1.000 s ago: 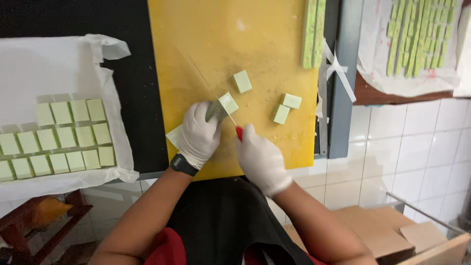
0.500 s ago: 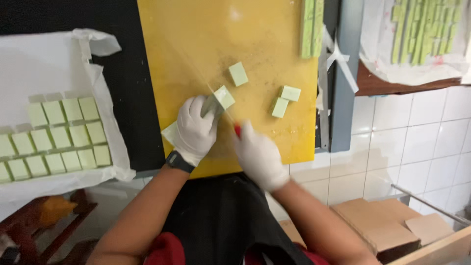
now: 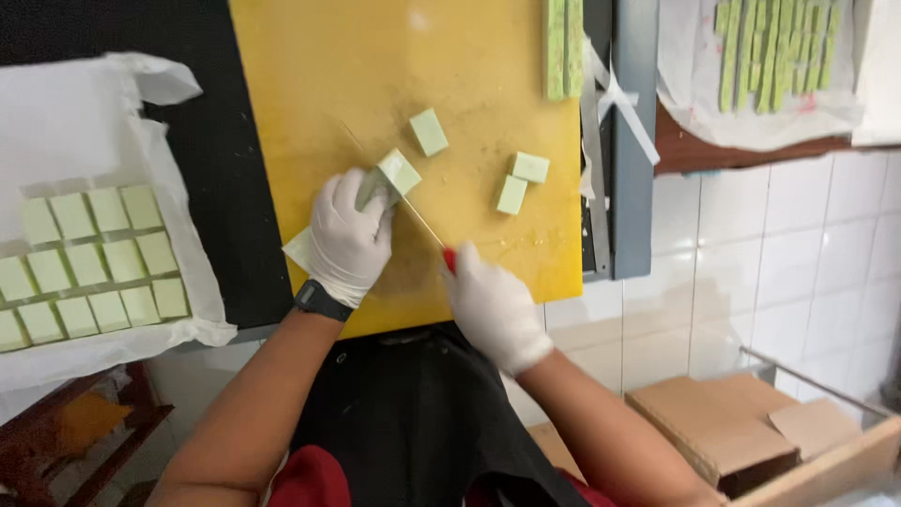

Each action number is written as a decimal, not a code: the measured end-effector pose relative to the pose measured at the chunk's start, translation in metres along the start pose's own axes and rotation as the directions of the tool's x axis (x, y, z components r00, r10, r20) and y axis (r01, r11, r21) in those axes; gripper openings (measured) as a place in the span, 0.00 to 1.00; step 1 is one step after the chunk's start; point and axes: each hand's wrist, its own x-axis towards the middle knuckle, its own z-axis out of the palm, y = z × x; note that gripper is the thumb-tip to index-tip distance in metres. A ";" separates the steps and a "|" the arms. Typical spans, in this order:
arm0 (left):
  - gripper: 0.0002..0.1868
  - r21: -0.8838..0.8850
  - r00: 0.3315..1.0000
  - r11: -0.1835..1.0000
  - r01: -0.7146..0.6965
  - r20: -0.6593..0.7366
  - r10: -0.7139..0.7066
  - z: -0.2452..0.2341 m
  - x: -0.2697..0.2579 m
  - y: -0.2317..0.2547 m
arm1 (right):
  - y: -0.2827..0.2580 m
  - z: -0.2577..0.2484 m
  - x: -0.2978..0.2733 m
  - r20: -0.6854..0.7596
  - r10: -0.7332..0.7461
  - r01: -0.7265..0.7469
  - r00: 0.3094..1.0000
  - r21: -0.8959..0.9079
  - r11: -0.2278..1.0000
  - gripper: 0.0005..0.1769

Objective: The person cuts long green bars into small cubes on a yellow cutting board using a knife. The cubes are then arranged neatly on a white paper-lined tray.

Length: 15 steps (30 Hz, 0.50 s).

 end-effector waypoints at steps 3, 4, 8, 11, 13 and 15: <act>0.14 -0.056 0.999 0.998 -0.033 -0.045 0.030 0.001 -0.008 0.000 | 0.013 -0.032 -0.039 0.340 0.166 -0.167 0.926 -0.024 0.986 0.19; 0.14 -0.081 0.999 0.996 -0.029 -0.034 0.026 -0.003 -0.005 0.003 | 0.015 -0.039 -0.043 0.392 0.187 -0.173 0.901 -0.070 0.982 0.19; 0.26 0.019 0.992 0.993 0.117 0.037 -0.117 -0.004 -0.015 0.013 | -0.011 0.005 0.024 0.195 0.078 -0.086 0.978 0.033 0.996 0.19; 0.16 -0.013 0.999 1.000 0.016 0.028 -0.016 -0.005 -0.004 0.000 | -0.016 -0.005 0.028 0.298 0.104 -0.126 0.949 0.054 0.991 0.17; 0.13 -0.014 1.000 1.000 0.011 0.005 -0.011 -0.010 -0.001 0.002 | -0.017 -0.006 0.020 0.283 0.092 -0.120 0.955 0.083 0.989 0.17; 0.10 -0.002 1.000 1.000 0.002 -0.028 -0.002 -0.009 0.004 0.002 | -0.018 -0.019 0.014 0.256 0.068 -0.101 0.964 0.117 0.988 0.18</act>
